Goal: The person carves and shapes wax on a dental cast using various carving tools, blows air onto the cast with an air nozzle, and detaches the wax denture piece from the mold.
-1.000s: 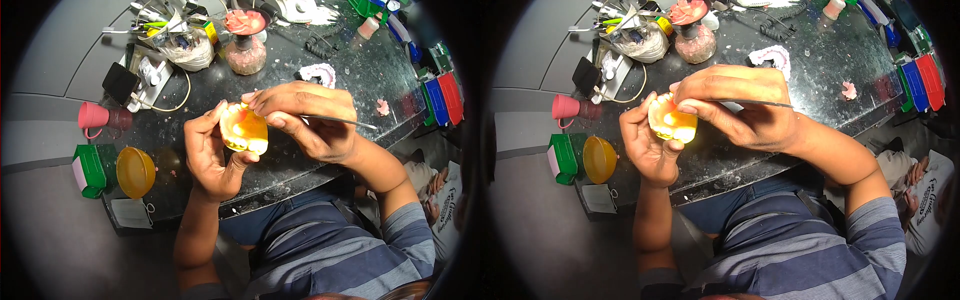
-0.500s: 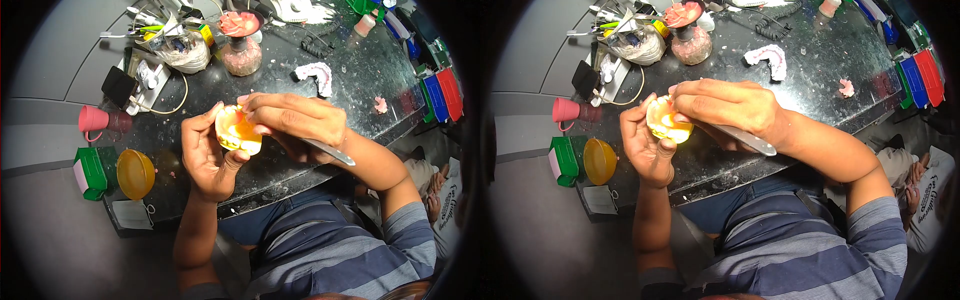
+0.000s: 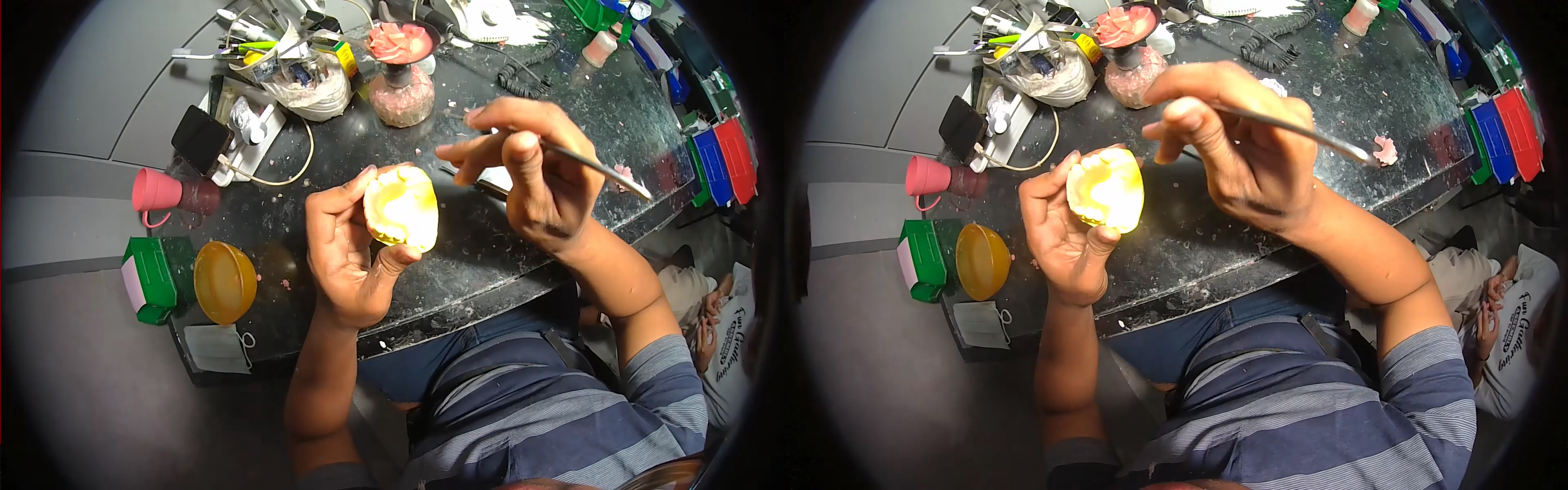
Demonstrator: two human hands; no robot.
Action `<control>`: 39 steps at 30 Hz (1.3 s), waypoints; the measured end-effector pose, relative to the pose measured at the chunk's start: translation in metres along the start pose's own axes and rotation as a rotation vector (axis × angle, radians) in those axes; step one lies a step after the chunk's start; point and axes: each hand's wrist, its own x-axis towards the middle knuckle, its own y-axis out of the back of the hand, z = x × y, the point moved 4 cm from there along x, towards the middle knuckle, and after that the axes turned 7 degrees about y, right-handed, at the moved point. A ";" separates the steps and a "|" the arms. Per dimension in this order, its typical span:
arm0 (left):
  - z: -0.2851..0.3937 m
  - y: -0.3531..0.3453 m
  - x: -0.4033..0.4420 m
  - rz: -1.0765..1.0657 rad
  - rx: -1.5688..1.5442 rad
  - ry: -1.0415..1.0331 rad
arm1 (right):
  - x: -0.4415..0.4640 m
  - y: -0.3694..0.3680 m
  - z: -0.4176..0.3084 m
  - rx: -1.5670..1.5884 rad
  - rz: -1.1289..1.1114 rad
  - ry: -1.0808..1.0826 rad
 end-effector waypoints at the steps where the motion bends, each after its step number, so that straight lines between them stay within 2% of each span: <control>1: -0.001 0.000 0.000 0.002 0.001 -0.002 | 0.005 0.000 -0.007 -0.144 -0.075 0.097; 2: -0.002 0.001 0.001 -0.002 0.005 -0.013 | 0.008 -0.001 -0.012 -0.286 -0.150 0.193; 3: -0.002 0.001 0.001 -0.007 0.009 -0.025 | 0.011 -0.003 -0.009 -0.283 -0.186 0.329; 6: 0.002 0.004 -0.001 0.037 -0.020 0.016 | 0.010 -0.005 -0.012 -0.315 -0.205 0.359; 10: -0.005 0.013 0.000 -0.007 -0.071 0.155 | 0.009 -0.004 -0.010 -0.351 -0.174 0.267; 12: -0.002 0.011 0.001 -0.003 -0.214 0.228 | 0.010 -0.008 -0.015 -0.371 -0.212 0.289; 14: 0.001 0.008 0.000 0.018 -0.172 0.210 | 0.012 -0.012 -0.026 -0.372 -0.331 0.276; 20: -0.001 0.009 0.001 -0.032 -0.100 0.159 | -0.001 -0.023 -0.024 -0.390 -0.370 0.265; 23: 0.002 0.006 0.003 -0.049 -0.067 0.140 | 0.003 -0.020 -0.021 -0.359 -0.355 0.263; 25: 0.000 0.005 0.003 -0.068 -0.325 0.253 | 0.005 -0.020 -0.018 -0.336 -0.348 0.273; 31: -0.002 0.006 0.002 -0.068 -0.328 0.238 | 0.001 -0.023 -0.010 -0.221 -0.296 0.228; 39: -0.002 0.005 0.000 -0.005 -0.182 0.232 | -0.002 -0.024 -0.008 -0.271 -0.302 0.254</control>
